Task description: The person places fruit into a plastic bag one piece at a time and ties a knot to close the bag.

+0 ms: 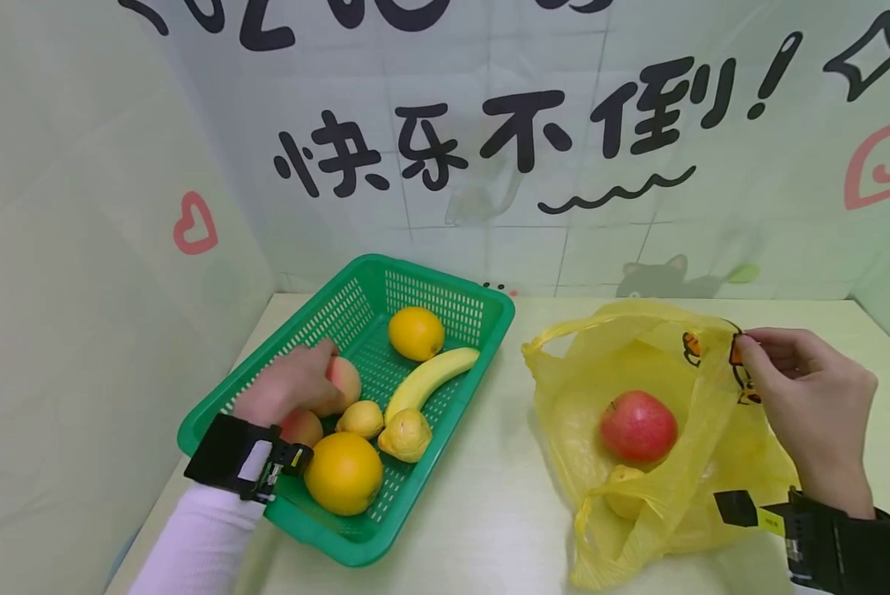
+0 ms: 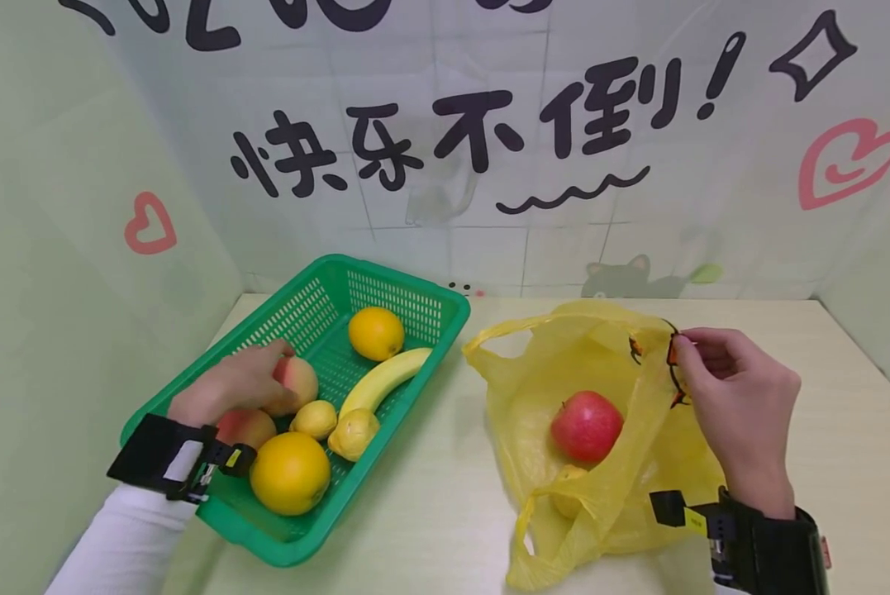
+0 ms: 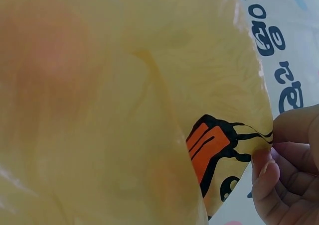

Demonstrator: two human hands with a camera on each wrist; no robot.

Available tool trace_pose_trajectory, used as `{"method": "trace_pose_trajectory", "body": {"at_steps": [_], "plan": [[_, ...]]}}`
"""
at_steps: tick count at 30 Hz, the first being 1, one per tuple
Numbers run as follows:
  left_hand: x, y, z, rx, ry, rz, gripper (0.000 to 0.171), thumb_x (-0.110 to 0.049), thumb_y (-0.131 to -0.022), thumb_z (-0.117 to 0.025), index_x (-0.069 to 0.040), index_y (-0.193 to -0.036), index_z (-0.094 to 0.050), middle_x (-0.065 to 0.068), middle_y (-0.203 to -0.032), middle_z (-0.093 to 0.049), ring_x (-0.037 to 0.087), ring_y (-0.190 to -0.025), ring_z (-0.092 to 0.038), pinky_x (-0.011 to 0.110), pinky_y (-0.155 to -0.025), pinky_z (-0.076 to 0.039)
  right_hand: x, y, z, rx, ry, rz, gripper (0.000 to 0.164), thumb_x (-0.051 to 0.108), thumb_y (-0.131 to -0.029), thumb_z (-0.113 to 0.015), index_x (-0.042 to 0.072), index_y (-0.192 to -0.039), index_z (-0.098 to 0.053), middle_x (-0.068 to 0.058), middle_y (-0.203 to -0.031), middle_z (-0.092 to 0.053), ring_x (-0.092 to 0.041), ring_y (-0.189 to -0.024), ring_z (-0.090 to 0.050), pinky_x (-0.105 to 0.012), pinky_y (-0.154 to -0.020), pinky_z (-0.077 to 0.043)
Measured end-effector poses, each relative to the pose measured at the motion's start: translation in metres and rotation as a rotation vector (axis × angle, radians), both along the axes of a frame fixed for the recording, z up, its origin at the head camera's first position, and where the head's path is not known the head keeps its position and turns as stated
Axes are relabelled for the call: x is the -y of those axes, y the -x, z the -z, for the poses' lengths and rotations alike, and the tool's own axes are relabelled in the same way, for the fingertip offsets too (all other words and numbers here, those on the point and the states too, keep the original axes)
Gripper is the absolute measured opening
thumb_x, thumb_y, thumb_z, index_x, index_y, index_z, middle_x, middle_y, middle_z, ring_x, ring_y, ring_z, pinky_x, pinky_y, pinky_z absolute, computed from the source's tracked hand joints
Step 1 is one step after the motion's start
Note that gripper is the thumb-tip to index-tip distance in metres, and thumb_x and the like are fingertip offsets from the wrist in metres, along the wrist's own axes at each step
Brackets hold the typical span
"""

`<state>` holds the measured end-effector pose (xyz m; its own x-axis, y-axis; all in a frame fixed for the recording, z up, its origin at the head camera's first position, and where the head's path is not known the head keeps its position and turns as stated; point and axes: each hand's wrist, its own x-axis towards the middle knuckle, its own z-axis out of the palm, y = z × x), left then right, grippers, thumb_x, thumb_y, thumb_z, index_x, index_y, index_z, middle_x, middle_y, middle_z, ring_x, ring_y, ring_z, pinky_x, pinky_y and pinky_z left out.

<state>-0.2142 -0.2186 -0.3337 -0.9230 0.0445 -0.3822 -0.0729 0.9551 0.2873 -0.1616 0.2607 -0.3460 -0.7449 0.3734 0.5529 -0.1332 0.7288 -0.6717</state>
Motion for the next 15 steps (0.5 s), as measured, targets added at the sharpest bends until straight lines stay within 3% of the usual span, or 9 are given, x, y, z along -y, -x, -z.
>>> {"method": "trace_pose_trajectory", "body": {"at_steps": [7, 15], "plan": [[-0.0035, 0.0029, 0.0051, -0.013, 0.075, -0.03, 0.08, -0.022, -0.084, -0.073, -0.007, -0.15, -0.029, 0.024, -0.119, -0.055, 0.036, -0.095, -0.054, 0.043, -0.074, -0.053, 0.0002, 0.0005, 0.0006, 0.0, -0.006, -0.001, 0.023, 0.016, -0.091, -0.07, -0.001, -0.105, -0.073, 0.045, -0.075, -0.046, 0.022, -0.065, -0.046, 0.003, -0.064, -0.036], [-0.0042, 0.002, 0.0066, -0.133, 0.023, -0.002, 0.066, -0.013, -0.077, -0.075, -0.002, -0.135, -0.046, 0.02, -0.109, -0.06, 0.034, -0.09, -0.054, 0.04, -0.073, -0.049, 0.0009, -0.0006, 0.0002, -0.008, -0.014, -0.005, 0.022, 0.016, -0.091, -0.07, -0.001, -0.104, -0.074, 0.046, -0.074, -0.045, 0.022, -0.064, -0.045, 0.003, -0.064, -0.036]]}}
